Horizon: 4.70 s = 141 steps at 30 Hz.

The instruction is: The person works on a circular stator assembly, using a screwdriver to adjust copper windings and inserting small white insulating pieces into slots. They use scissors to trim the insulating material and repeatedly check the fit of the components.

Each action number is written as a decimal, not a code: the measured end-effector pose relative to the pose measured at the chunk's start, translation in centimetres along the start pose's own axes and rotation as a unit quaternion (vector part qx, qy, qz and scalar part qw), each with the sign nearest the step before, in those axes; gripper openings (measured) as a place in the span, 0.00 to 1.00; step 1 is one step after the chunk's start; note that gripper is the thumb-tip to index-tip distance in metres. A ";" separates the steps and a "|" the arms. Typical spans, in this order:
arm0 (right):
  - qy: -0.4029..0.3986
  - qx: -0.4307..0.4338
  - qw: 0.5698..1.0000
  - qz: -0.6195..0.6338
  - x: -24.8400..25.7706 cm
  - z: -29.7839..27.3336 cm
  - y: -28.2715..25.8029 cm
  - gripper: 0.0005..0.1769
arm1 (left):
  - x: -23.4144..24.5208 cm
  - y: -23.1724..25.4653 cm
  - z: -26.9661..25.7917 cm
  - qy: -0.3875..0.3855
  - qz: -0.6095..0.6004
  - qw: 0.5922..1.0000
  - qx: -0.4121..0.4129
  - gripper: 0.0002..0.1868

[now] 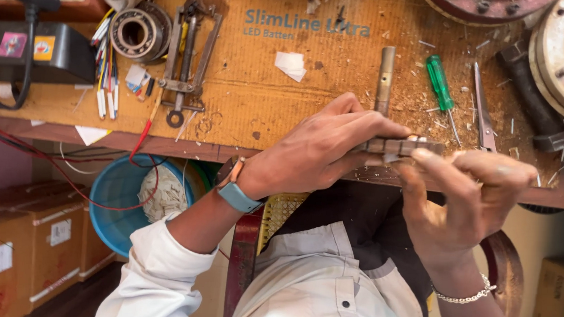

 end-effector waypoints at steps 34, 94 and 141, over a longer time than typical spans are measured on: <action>-0.075 -0.170 0.948 0.258 -1.6 -3.9 3.8 0.24 | -3.0 2.0 -5.1 0.261 0.094 0.960 0.024 0.24; 0.021 -0.082 0.963 0.257 -3.9 -2.4 3.0 0.24 | 0.2 0.3 -4.2 0.172 -0.137 0.961 0.169 0.14; 0.019 -0.134 0.953 0.272 -4.4 -4.0 7.5 0.22 | -0.2 0.6 -1.7 0.179 0.037 0.982 0.054 0.30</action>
Point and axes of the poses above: each hand's wrist, its own z-axis towards the middle knuckle, its own x-axis out of the back of the hand, y = z × x, the point moved 9 cm from there along z, towards the middle knuckle, and after that the axes turned 4 degrees about z, right-handed, at the moved point
